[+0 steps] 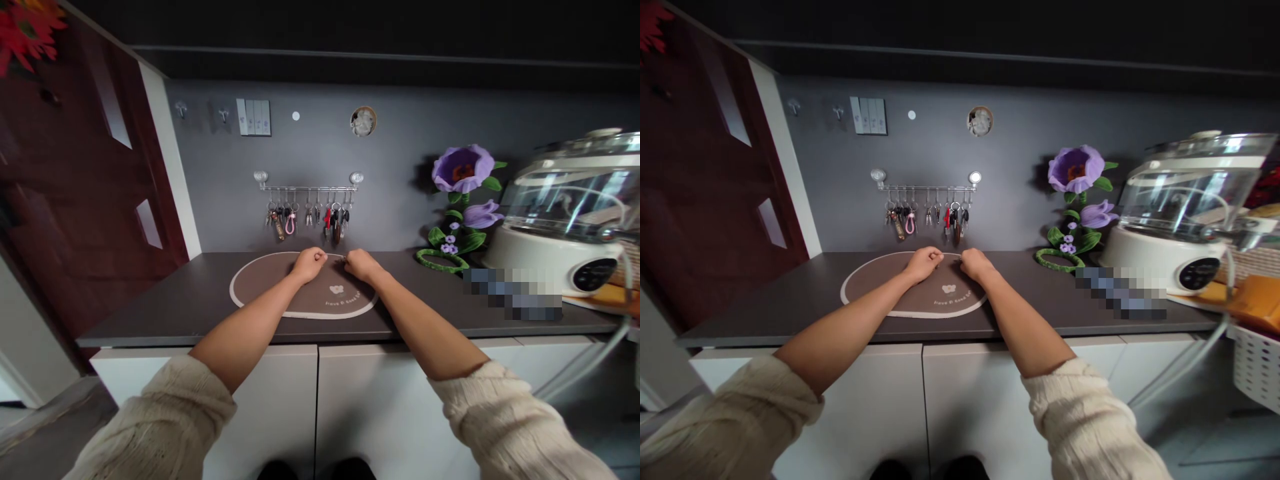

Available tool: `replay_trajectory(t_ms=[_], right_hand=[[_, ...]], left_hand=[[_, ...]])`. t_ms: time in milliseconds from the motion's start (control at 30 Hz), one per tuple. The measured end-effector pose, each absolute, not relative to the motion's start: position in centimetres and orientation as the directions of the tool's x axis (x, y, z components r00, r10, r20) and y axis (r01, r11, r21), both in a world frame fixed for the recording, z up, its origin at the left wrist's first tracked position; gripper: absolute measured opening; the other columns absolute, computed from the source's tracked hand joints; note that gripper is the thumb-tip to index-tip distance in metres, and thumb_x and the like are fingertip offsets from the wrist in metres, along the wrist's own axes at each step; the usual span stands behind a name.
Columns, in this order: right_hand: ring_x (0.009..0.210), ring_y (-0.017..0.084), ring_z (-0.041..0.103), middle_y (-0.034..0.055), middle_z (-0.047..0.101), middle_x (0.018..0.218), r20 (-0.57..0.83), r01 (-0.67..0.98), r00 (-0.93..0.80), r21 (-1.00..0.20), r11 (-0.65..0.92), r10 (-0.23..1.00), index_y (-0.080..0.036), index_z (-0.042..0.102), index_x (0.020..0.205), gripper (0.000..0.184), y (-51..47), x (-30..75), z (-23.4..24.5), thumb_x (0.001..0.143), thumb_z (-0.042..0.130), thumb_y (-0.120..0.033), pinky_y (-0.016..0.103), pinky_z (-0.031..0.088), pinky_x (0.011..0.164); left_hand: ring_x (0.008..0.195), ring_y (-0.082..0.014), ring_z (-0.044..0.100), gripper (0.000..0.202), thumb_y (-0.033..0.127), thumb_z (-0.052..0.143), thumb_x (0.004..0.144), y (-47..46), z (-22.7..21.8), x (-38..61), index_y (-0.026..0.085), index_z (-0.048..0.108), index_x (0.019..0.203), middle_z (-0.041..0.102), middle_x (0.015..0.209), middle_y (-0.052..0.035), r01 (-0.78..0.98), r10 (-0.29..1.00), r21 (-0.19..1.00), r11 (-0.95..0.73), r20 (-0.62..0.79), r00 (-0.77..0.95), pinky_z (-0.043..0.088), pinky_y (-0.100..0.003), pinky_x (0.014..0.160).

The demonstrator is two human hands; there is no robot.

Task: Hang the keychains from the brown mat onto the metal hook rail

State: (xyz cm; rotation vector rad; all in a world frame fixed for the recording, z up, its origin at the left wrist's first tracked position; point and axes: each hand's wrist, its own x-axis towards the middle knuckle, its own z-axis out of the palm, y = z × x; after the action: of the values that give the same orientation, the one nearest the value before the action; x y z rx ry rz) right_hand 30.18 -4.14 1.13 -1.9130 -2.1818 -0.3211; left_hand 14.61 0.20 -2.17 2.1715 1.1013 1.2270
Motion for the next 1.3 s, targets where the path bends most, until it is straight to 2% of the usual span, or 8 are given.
replay_trajectory(t_ms=[200, 333, 467, 567, 667, 833, 1100, 1300], right_hand=[[0.059, 0.012, 0.053, 0.0083, 0.062, 0.061, 0.381, 0.969, -0.178, -0.092, 0.229, 0.907, -0.012, 0.065, 0.063, 0.020, -3.8, 31.1, 1.0, 0.070, 0.047, -0.013, 0.021, 0.032, 0.055], [0.055, 0.010, 0.050, 0.0019, 0.060, 0.056, 0.428, 0.862, -0.113, -0.406, 0.302, 0.897, -0.011, 0.066, 0.071, 0.021, -3.3, 31.4, 0.7, 0.072, 0.047, -0.019, 0.020, 0.034, 0.053], [0.061, 0.011, 0.054, 0.0023, 0.064, 0.068, 0.372, 0.471, -0.110, -0.797, 0.378, 0.922, -0.011, 0.065, 0.077, 0.022, -3.1, 31.0, 0.4, 0.072, 0.052, -0.028, 0.020, 0.042, 0.059], [0.072, 0.012, 0.058, 0.0047, 0.065, 0.080, 0.322, 0.168, -0.166, -0.922, 0.349, 0.932, -0.012, 0.065, 0.079, 0.019, -3.3, 30.5, 0.5, 0.069, 0.058, -0.028, 0.022, 0.045, 0.070], [0.076, 0.012, 0.059, 0.0064, 0.066, 0.083, 0.286, 0.036, -0.196, -0.954, 0.299, 0.938, -0.013, 0.065, 0.076, 0.017, -3.6, 30.2, 0.6, 0.066, 0.063, -0.026, 0.025, 0.045, 0.078], [0.072, 0.011, 0.059, 0.0055, 0.066, 0.078, 0.285, 0.016, -0.213, -0.955, 0.295, 0.935, -0.013, 0.065, 0.073, 0.018, -3.7, 30.2, 0.7, 0.062, 0.067, -0.027, 0.027, 0.045, 0.080], [0.071, 0.011, 0.057, 0.0059, 0.065, 0.079, 0.295, 0.221, -0.278, -0.907, 0.360, 0.914, -0.010, 0.066, 0.078, 0.030, -3.5, 30.4, 0.6, 0.062, 0.065, -0.035, 0.026, 0.043, 0.076], [0.064, 0.010, 0.054, 0.0034, 0.064, 0.073, 0.330, 0.346, -0.250, -0.848, 0.402, 0.910, -0.011, 0.066, 0.079, 0.032, -3.7, 30.3, 0.8, 0.061, 0.064, -0.038, 0.024, 0.042, 0.068]], left_hand=[[0.054, -0.0079, 0.048, 0.016, 0.021, 0.049, 0.072, 0.4, -2.2, 14.8, 0.011, 0.059, 0.080, 0.058, 0.066, -0.0019, 0.338, 0.851, 0.783, -0.522, 0.453, 0.265, 0.038, -0.021, 0.056], [0.048, -0.0063, 0.045, 0.015, 0.022, 0.047, 0.075, 0.3, -2.2, 15.1, 0.012, 0.057, 0.078, 0.054, 0.059, 0.0006, 0.240, 0.882, 0.862, -0.446, 0.378, 0.280, 0.036, -0.020, 0.050], [0.044, -0.0055, 0.041, 0.020, 0.027, 0.043, 0.078, -0.1, -1.9, 15.3, 0.012, 0.054, 0.070, 0.050, 0.056, 0.0007, 0.152, 0.912, 0.924, -0.350, 0.299, 0.281, 0.034, -0.019, 0.045], [0.043, -0.0043, 0.040, 0.028, 0.034, 0.041, 0.079, -0.4, -1.5, 15.2, 0.012, 0.054, 0.068, 0.054, 0.064, -0.0018, 0.070, 0.930, 0.957, -0.283, 0.255, 0.265, 0.031, -0.019, 0.042], [0.045, -0.0042, 0.040, 0.033, 0.042, 0.044, 0.077, -0.5, -1.3, 15.1, 0.012, 0.056, 0.068, 0.057, 0.069, -0.0034, -0.002, 0.935, 0.966, -0.258, 0.251, 0.250, 0.027, -0.018, 0.040], [0.047, -0.0046, 0.039, 0.031, 0.042, 0.053, 0.069, -0.1, -1.3, 14.9, 0.012, 0.060, 0.072, 0.057, 0.067, -0.0021, -0.090, 0.932, 0.962, -0.259, 0.273, 0.237, 0.024, -0.018, 0.041], [0.049, -0.0058, 0.040, 0.021, 0.032, 0.056, 0.066, -0.2, -0.8, 14.7, 0.012, 0.062, 0.071, 0.054, 0.056, 0.0003, -0.075, 0.927, 0.939, -0.335, 0.343, 0.155, 0.027, -0.018, 0.045], [0.061, -0.0098, 0.049, 0.022, 0.032, 0.054, 0.069, -0.3, -0.6, 14.7, 0.013, 0.062, 0.074, 0.060, 0.067, -0.0025, 0.007, 0.848, 0.860, -0.510, 0.502, 0.171, 0.037, -0.021, 0.057]])
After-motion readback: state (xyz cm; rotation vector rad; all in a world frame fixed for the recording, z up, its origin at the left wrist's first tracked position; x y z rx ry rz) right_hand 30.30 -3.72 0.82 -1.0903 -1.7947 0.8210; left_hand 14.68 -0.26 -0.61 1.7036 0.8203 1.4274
